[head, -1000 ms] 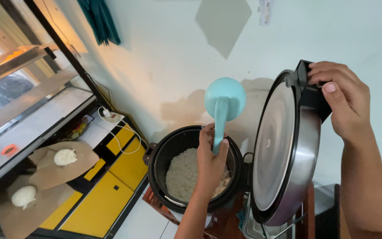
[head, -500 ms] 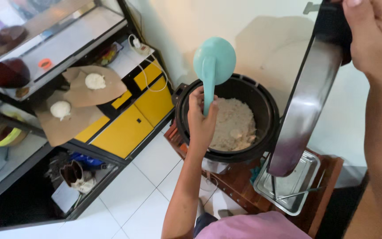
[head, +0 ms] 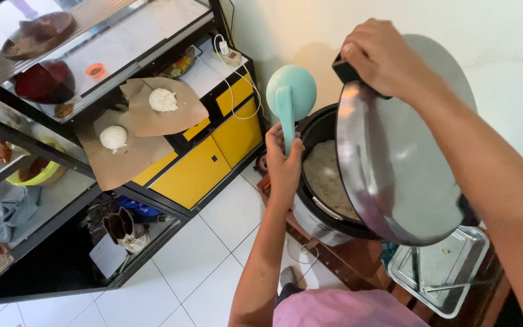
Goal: The person scoops rice from a rice cooker using a light blue rice paddle and places it onto a sheet of brown paper. They then wipe the lid and body of the rice cooker with a grey cloth. Finally, the person retrieves a small plastic bag from a shelf and packs chopped cabbage into it.
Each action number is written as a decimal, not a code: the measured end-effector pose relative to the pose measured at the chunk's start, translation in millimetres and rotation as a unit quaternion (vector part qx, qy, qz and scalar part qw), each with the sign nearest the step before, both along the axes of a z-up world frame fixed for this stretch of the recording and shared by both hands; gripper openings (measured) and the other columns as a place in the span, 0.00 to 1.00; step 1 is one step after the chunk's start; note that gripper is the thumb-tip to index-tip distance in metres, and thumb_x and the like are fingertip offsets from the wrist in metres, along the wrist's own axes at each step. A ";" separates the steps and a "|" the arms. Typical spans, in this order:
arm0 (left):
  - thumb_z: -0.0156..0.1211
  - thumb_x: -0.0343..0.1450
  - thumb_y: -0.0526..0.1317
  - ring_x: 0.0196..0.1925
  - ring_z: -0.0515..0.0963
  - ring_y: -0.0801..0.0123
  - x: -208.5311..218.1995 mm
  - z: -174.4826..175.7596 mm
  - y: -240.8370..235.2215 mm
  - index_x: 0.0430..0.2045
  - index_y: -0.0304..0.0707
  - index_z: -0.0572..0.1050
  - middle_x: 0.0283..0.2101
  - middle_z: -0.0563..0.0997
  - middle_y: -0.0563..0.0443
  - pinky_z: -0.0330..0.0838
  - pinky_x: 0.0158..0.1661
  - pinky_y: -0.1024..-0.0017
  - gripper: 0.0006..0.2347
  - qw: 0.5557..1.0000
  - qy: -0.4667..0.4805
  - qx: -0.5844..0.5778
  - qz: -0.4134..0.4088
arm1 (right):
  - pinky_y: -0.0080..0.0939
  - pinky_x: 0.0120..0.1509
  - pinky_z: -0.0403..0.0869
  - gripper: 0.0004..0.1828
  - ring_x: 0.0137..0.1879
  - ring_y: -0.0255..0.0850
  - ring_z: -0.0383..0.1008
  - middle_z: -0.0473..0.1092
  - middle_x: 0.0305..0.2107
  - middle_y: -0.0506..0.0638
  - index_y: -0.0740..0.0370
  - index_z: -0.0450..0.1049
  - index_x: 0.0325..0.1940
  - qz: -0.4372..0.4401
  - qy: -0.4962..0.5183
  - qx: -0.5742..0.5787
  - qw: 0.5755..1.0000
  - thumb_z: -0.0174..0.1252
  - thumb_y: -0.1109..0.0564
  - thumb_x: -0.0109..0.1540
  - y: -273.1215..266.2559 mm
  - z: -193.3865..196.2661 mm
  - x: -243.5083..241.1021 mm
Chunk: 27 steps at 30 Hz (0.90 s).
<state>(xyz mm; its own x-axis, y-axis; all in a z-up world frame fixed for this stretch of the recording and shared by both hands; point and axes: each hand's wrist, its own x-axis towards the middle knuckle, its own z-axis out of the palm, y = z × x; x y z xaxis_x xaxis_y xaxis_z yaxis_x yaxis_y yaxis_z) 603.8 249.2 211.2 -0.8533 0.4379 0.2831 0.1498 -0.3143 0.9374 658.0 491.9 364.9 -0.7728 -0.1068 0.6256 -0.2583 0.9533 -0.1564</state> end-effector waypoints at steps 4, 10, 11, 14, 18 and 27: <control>0.55 0.74 0.30 0.45 0.77 0.73 -28.5 -22.2 -6.3 0.58 0.28 0.63 0.46 0.77 0.46 0.75 0.44 0.74 0.18 1.000 -0.013 0.007 0.020 | 0.58 0.56 0.69 0.18 0.44 0.59 0.70 0.73 0.31 0.61 0.69 0.75 0.33 -0.016 -0.081 -0.002 0.997 0.46 0.55 0.68 -11.1 -45.3 -57.7; 0.55 0.74 0.30 0.47 0.77 0.73 -51.7 -55.9 -32.7 0.57 0.28 0.63 0.48 0.77 0.47 0.75 0.47 0.75 0.17 0.997 -0.023 -0.038 0.061 | 0.58 0.53 0.71 0.17 0.41 0.60 0.72 0.73 0.29 0.62 0.67 0.75 0.27 -0.003 -0.148 0.023 0.989 0.47 0.56 0.65 -32.3 -126.5 -121.6; 0.55 0.74 0.31 0.47 0.77 0.74 -53.2 -60.0 -38.4 0.57 0.28 0.63 0.48 0.77 0.47 0.75 0.48 0.75 0.17 0.996 -0.022 -0.058 0.067 | 0.58 0.53 0.71 0.17 0.40 0.60 0.72 0.73 0.28 0.62 0.68 0.74 0.27 0.001 -0.153 0.025 0.988 0.47 0.56 0.65 -34.4 -139.8 -127.9; 0.54 0.74 0.31 0.44 0.77 0.72 -60.6 -67.8 -49.1 0.57 0.28 0.63 0.46 0.77 0.46 0.75 0.45 0.74 0.17 0.994 -0.069 -0.060 0.061 | 0.58 0.52 0.71 0.17 0.39 0.60 0.72 0.73 0.27 0.61 0.68 0.73 0.25 0.013 -0.158 0.033 0.987 0.47 0.56 0.64 -37.6 -172.4 -143.7; 0.53 0.74 0.32 0.44 0.77 0.73 -61.3 -74.3 -56.8 0.58 0.30 0.62 0.47 0.76 0.46 0.76 0.45 0.73 0.17 0.994 -0.089 -0.035 0.054 | 0.58 0.48 0.71 0.16 0.38 0.59 0.73 0.73 0.26 0.60 0.68 0.72 0.24 0.039 -0.159 0.125 0.979 0.47 0.57 0.62 -36.0 -203.3 -154.0; 0.54 0.74 0.31 0.42 0.76 0.72 -43.0 -69.4 -52.0 0.56 0.28 0.65 0.46 0.76 0.45 0.75 0.43 0.73 0.16 0.992 -0.093 -0.052 0.065 | 0.58 0.50 0.71 0.16 0.38 0.60 0.72 0.73 0.27 0.61 0.67 0.73 0.25 0.051 -0.165 0.060 0.983 0.48 0.57 0.63 -37.4 -235.2 -161.3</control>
